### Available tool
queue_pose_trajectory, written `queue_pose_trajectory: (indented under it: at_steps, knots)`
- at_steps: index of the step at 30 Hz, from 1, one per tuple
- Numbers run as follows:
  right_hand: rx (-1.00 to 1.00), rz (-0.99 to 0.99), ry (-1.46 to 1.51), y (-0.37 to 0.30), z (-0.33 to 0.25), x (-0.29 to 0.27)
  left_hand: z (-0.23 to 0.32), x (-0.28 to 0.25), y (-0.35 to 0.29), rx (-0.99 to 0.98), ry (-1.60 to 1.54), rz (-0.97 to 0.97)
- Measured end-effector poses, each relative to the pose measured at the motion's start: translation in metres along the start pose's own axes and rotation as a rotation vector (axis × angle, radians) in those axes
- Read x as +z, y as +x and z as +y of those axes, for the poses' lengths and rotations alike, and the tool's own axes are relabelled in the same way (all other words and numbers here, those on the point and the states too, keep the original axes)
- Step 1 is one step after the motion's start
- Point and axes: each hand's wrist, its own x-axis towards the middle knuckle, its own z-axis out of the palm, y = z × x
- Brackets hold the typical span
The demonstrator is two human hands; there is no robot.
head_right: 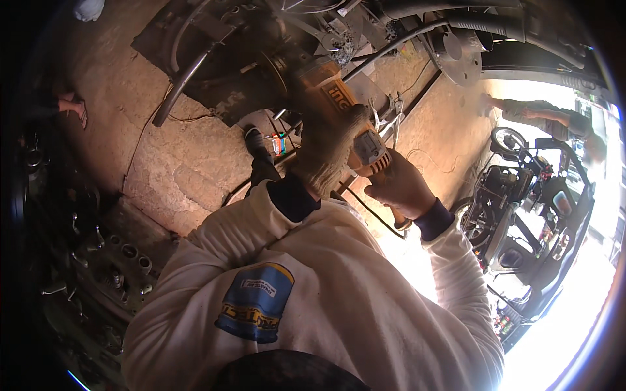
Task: The person welds a metal frame using a handheld welding torch, creating bright sparks. They then use an angle grinder to smooth the welded area, generating a shower of sparks. The person also uses a hammer to tap the metal frame and a wrench to adjust components.
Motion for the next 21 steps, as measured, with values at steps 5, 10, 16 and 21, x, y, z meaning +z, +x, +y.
queue_pose_trajectory:
  at_steps: [5,10,16,21]
  knots:
    - [-0.023,0.014,0.026,0.005,0.001,0.003,-0.008,-0.004,0.003,-0.085,-0.217,-0.061]
    - [-0.050,0.019,-0.060,0.010,-0.003,0.005,-0.048,-0.007,0.007,-0.136,-0.649,-0.256]
    - [-0.061,0.024,-0.015,0.010,0.002,0.003,-0.007,-0.010,0.003,-0.109,-0.464,-0.132]
    - [-0.050,0.018,-0.052,0.013,0.002,0.003,-0.011,-0.007,-0.001,-0.245,-0.482,-0.102]
